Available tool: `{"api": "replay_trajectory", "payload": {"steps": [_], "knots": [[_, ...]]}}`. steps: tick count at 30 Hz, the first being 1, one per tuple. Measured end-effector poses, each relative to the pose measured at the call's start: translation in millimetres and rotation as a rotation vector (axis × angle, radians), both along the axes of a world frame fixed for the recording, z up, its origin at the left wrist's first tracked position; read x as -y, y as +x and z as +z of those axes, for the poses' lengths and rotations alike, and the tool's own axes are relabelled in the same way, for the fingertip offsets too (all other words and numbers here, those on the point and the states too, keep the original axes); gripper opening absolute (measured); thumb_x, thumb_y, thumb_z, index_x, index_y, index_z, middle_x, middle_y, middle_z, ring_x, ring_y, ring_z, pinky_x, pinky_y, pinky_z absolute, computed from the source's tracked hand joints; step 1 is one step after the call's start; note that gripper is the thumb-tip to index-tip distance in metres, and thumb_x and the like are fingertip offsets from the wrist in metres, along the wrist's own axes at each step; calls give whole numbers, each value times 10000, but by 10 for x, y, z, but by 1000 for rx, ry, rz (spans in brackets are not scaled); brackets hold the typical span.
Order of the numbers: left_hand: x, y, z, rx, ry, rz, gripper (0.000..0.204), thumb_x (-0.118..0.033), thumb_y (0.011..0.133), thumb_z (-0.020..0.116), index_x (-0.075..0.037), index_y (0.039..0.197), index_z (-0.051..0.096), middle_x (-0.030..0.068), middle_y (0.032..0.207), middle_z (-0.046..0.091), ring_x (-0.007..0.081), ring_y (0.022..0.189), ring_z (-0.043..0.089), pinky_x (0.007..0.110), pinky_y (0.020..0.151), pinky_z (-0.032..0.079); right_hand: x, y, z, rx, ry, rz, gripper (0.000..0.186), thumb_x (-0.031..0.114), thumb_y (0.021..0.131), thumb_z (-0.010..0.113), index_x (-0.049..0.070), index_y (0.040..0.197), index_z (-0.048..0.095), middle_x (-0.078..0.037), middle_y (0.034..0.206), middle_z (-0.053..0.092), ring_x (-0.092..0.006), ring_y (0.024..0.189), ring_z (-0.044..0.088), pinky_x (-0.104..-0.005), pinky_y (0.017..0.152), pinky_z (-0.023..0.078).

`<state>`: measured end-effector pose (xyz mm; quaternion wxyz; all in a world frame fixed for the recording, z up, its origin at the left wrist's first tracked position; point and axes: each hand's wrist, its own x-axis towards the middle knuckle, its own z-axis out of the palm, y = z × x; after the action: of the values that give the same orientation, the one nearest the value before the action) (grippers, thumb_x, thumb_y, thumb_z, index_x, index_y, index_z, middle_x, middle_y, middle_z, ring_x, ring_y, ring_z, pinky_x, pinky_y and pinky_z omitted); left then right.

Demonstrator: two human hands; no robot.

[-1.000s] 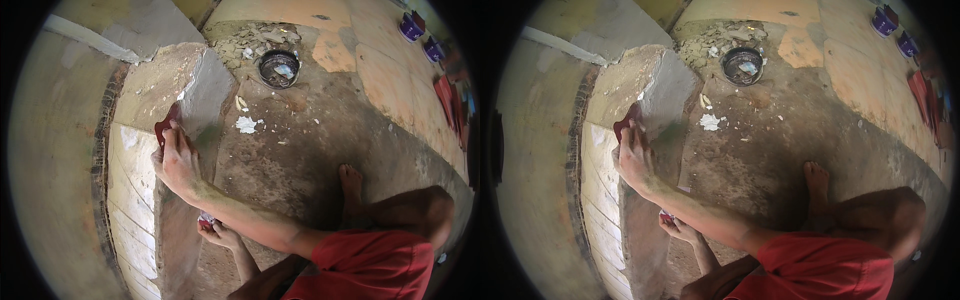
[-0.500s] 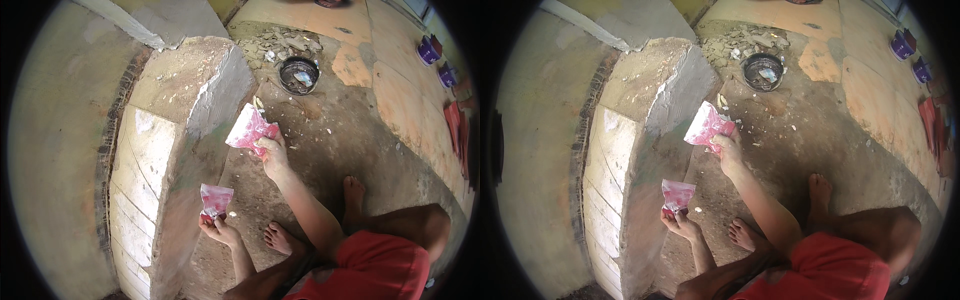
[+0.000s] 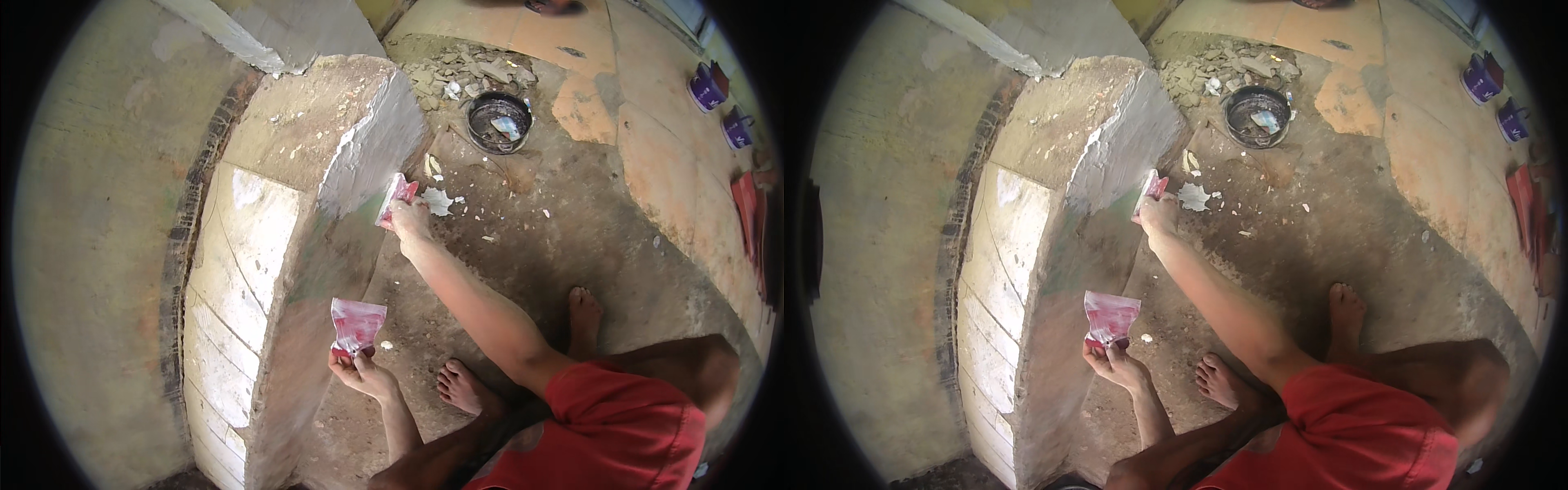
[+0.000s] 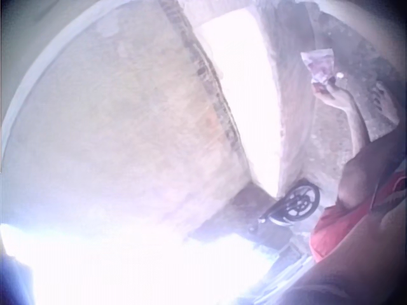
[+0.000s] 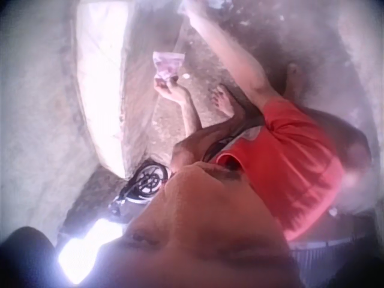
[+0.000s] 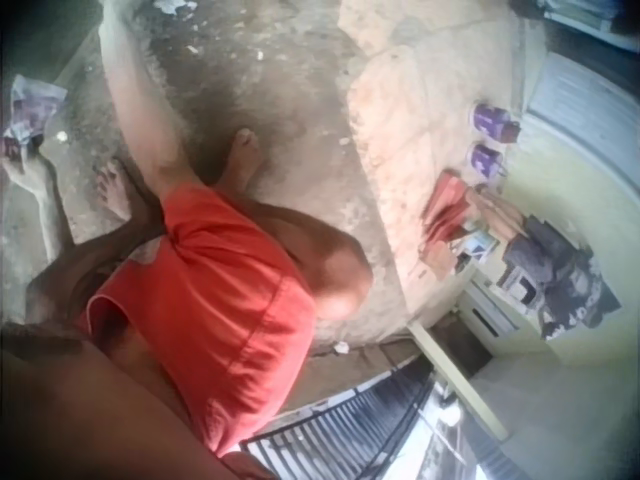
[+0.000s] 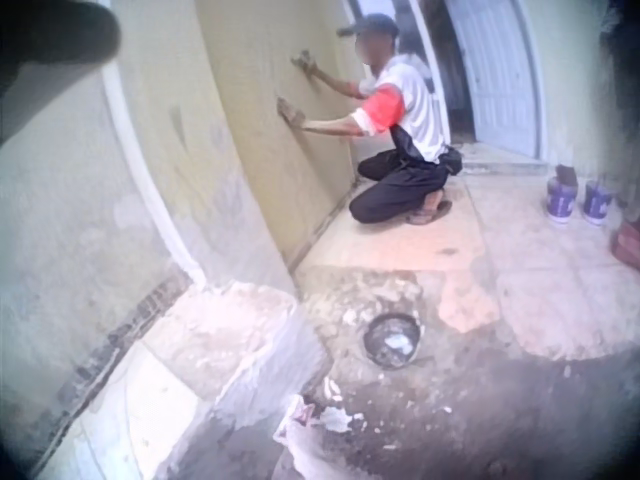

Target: The person applies white plaster to a wall corner and adjacent surfaces using a trowel. They repeatedly scoop plaster from a bucket and smooth it onto the wall, occasionally standing to retrieve more material before resuming the application.

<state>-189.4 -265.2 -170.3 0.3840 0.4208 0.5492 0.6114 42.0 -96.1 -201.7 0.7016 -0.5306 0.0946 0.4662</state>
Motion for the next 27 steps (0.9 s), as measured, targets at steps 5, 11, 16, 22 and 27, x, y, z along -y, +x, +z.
{"api": "replay_trajectory", "payload": {"steps": [5,11,16,22,27], "knots": [[24,-97,-39,8,-1,44,456,55,841,473,8,1295,484,52,1053,531,132,854,567,288,694,532,-87,-28,627,-21,145,35,113,45,890,566,-20,983,559,-129,930,602,-234,761,655,-404,635,634],[-39,-20,-95,71,-46,-44,444,52,849,475,-3,1289,484,44,1054,549,131,862,577,290,707,531,-113,255,1133,-101,194,144,64,58,903,538,8,942,550,-104,961,551,-226,813,634,-481,813,672],[-155,101,-31,129,-129,-110,412,64,854,459,-16,1257,495,41,1042,580,118,850,586,271,697,510,-220,380,1369,-117,179,134,85,66,930,532,2,987,540,-91,934,510,-232,807,606,-519,838,670],[-111,142,-129,125,-125,-162,446,102,859,431,-18,1286,479,63,1092,620,140,869,621,289,701,504,-262,660,1694,-72,259,162,114,43,939,500,-18,1033,520,-151,994,561,-287,860,654,-526,859,667],[-78,46,-185,119,-124,-131,440,101,860,435,-16,1282,486,60,1086,618,138,879,620,287,708,505,146,722,2145,24,411,119,114,32,927,506,-28,1014,549,-134,979,610,-275,904,684,-497,848,666]]}}
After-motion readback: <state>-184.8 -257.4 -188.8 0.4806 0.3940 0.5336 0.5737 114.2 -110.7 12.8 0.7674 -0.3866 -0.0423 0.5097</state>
